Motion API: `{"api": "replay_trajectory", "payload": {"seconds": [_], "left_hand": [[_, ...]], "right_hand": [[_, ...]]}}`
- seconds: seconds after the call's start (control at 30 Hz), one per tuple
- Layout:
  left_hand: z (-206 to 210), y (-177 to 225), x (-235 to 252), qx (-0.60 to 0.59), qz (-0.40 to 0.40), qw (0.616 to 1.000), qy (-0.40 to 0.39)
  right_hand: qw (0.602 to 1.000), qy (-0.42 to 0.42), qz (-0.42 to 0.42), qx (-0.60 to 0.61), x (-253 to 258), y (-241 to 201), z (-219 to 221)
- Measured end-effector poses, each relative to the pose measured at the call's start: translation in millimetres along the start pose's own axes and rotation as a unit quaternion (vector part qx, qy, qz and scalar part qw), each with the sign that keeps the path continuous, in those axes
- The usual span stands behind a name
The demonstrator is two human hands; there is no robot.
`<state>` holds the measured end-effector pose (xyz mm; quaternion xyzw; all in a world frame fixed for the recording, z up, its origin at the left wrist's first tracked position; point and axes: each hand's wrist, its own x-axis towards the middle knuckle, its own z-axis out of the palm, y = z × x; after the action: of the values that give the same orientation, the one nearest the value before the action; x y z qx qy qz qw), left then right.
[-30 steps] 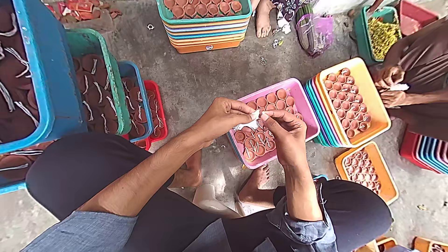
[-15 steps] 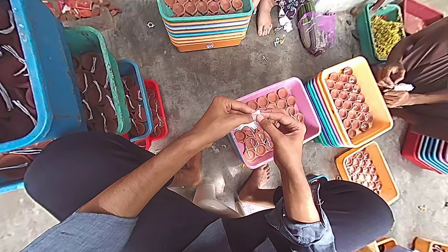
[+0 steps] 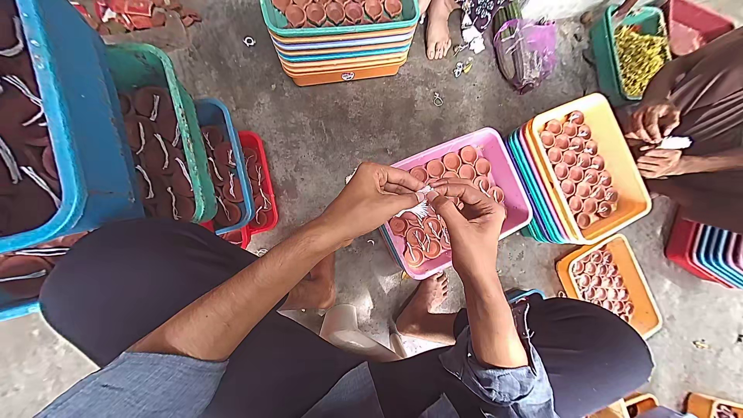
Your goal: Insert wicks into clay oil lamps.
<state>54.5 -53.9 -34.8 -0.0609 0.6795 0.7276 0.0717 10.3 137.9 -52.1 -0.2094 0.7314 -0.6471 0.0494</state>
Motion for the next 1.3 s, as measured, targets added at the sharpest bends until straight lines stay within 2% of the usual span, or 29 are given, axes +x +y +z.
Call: {"api": "replay_trajectory", "payload": {"seconds": [0.13, 0.5, 0.67, 0.83, 1.03, 1.17, 1.3], "left_hand": [[-0.4, 2.4, -0.3, -0.032, -0.022, 0.999, 0.003], [-2.1, 1.8, 0.2, -0.009, -0.007, 1.0, 0.027], [-3.2, -3.8, 1.8, 0.072, 0.068, 0.995, 0.032], [-4.6, -5.7, 1.0, 0.126, 0.093, 0.988, 0.011], [1.2, -4.4, 0.4, 0.055, 0.042, 0.998, -0.008], [3.0, 0.5, -0.5, -0.008, -0.003, 1.0, -0.002], [2.1, 2.6, -1.4, -0.047, -0.008, 0.999, -0.006]], "right_hand": [[0.999, 0.006, 0.029, 0.028, 1.1, 0.0, -0.2], [0.997, -0.02, 0.008, 0.068, 2.4, 1.5, -2.3], [0.997, -0.027, 0.017, 0.067, 2.6, 2.4, -4.9], [0.998, -0.023, 0.024, 0.056, 2.8, 4.0, -4.2], [0.999, -0.008, 0.039, 0.033, 2.3, 4.5, 0.2], [0.997, -0.012, 0.058, 0.049, 2.6, 6.1, -0.2], [0.994, -0.027, 0.066, 0.084, 3.3, 6.3, -2.1]]}}
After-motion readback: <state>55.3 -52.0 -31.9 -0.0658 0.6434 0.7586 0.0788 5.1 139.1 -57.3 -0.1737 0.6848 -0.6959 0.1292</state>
